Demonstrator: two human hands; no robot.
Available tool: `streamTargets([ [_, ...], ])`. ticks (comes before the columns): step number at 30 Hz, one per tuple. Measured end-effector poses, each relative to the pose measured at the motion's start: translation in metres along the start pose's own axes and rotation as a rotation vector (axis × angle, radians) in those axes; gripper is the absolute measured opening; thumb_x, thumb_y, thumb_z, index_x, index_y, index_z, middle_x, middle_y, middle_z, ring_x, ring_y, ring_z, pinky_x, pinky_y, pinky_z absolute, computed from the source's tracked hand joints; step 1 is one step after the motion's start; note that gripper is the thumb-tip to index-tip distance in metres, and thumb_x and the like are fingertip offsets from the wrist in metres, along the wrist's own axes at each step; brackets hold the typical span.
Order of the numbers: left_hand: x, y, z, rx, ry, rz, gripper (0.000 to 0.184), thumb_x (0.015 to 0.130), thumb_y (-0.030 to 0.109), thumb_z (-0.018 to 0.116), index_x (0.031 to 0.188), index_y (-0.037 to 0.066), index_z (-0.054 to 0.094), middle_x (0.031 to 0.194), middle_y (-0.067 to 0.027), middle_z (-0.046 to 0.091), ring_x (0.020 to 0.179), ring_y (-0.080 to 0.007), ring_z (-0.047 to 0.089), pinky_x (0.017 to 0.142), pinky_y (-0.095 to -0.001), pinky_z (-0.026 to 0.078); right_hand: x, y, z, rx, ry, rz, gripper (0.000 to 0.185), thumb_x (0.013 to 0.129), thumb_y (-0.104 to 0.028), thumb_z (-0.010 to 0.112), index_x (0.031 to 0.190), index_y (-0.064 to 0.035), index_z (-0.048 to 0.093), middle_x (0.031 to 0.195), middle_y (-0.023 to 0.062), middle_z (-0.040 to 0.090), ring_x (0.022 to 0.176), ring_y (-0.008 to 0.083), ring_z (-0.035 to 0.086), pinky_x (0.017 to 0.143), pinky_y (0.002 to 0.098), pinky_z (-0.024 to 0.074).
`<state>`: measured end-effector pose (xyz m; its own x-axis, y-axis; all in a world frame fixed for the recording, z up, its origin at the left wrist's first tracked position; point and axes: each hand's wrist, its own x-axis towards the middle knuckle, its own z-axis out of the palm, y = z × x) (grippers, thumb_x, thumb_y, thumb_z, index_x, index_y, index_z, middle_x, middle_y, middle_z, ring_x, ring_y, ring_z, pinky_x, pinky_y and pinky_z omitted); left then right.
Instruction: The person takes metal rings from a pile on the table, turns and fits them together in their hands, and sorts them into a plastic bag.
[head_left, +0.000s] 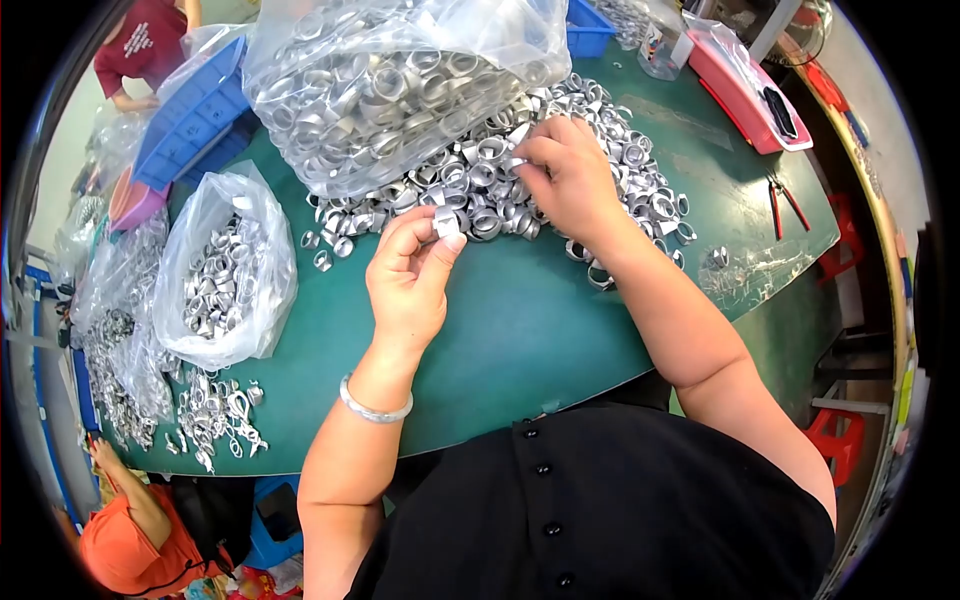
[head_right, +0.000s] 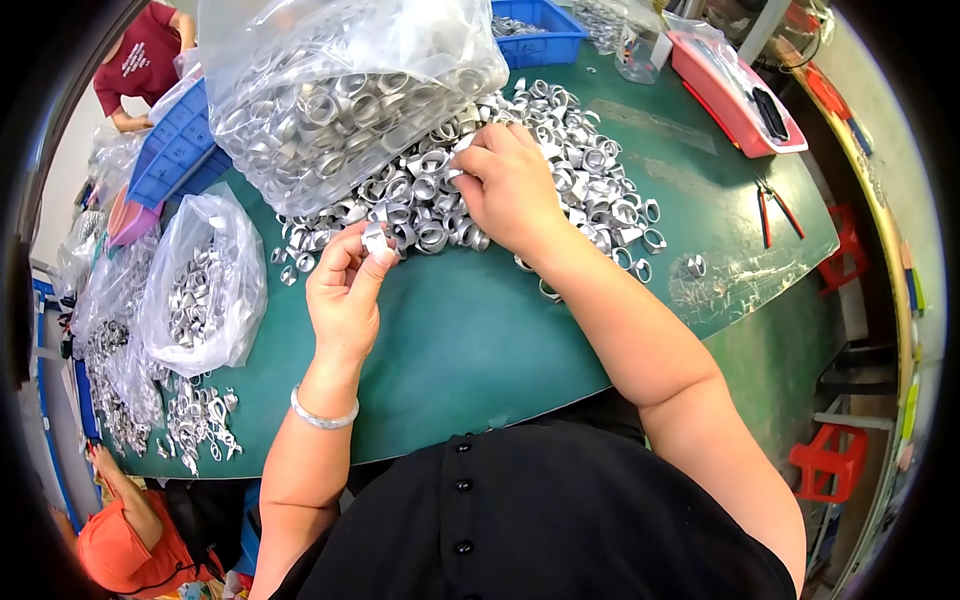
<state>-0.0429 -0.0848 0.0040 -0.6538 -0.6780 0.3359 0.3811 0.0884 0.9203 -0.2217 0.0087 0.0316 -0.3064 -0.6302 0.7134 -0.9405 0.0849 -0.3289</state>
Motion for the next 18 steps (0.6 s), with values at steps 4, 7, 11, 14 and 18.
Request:
streamTargets([
  [4, -0.001, -0.003, -0.004, 0.017, -0.022, 0.021, 0.019, 0.079, -0.002, 0.062, 0.096, -0.003, 0.055, 0.107, -0.0084, 0.050, 0.083, -0.0100, 0.054, 0.073, -0.0218, 0.046, -0.001, -0.020, -0.013, 0.686, -0.233, 0.572, 0.010, 0.071, -0.006, 0.067, 0.080, -0.0030, 0.064, 0.067, -0.0006, 0.057, 0.059, 0.0095, 0.051, 0.052, 0.0267, 0.0406],
  [7, -0.004, 0.006, 0.002, -0.113, -0.017, -0.070, 0.026, 0.080, -0.004, 0.060, 0.104, -0.002, 0.050, 0.107, -0.0078, 0.050, 0.087, -0.0112, 0.054, 0.076, -0.0227, 0.045, -0.006, -0.031, -0.013, 1.149, -0.427, 0.806, 0.011, 0.078, -0.010, 0.066, 0.085, -0.0025, 0.063, 0.063, -0.0019, 0.057, 0.053, 0.0041, 0.050, 0.046, 0.0182, 0.0380],
  [11, -0.004, 0.014, 0.008, -0.081, -0.009, -0.009, 0.035, 0.082, -0.003, 0.056, 0.115, -0.001, 0.045, 0.103, -0.0069, 0.051, 0.089, -0.0123, 0.054, 0.077, -0.0246, 0.045, -0.015, -0.031, -0.003, 1.422, -0.505, 0.863, 0.012, 0.082, -0.013, 0.063, 0.087, -0.0020, 0.061, 0.068, 0.0012, 0.060, 0.055, 0.0072, 0.055, 0.047, 0.0195, 0.0424],
  [14, -0.004, 0.015, 0.009, 0.012, -0.027, 0.062, 0.035, 0.085, 0.001, 0.053, 0.119, 0.000, 0.046, 0.095, -0.0070, 0.058, 0.083, -0.0131, 0.056, 0.076, -0.0271, 0.047, -0.018, -0.033, -0.001, 1.528, -0.512, 0.856, 0.014, 0.085, -0.012, 0.059, 0.091, -0.0002, 0.062, 0.073, 0.0037, 0.061, 0.058, 0.0089, 0.056, 0.048, 0.0211, 0.0445],
  [18, -0.006, 0.009, 0.001, 0.020, -0.127, 0.071, 0.035, 0.083, -0.002, 0.055, 0.117, -0.001, 0.048, 0.102, -0.0071, 0.052, 0.090, -0.0129, 0.054, 0.078, -0.0257, 0.046, -0.020, -0.036, 0.000, 1.591, -0.510, 0.849, 0.016, 0.085, -0.012, 0.059, 0.095, 0.0004, 0.062, 0.074, 0.0050, 0.062, 0.058, 0.0097, 0.057, 0.049, 0.0215, 0.0449],
])
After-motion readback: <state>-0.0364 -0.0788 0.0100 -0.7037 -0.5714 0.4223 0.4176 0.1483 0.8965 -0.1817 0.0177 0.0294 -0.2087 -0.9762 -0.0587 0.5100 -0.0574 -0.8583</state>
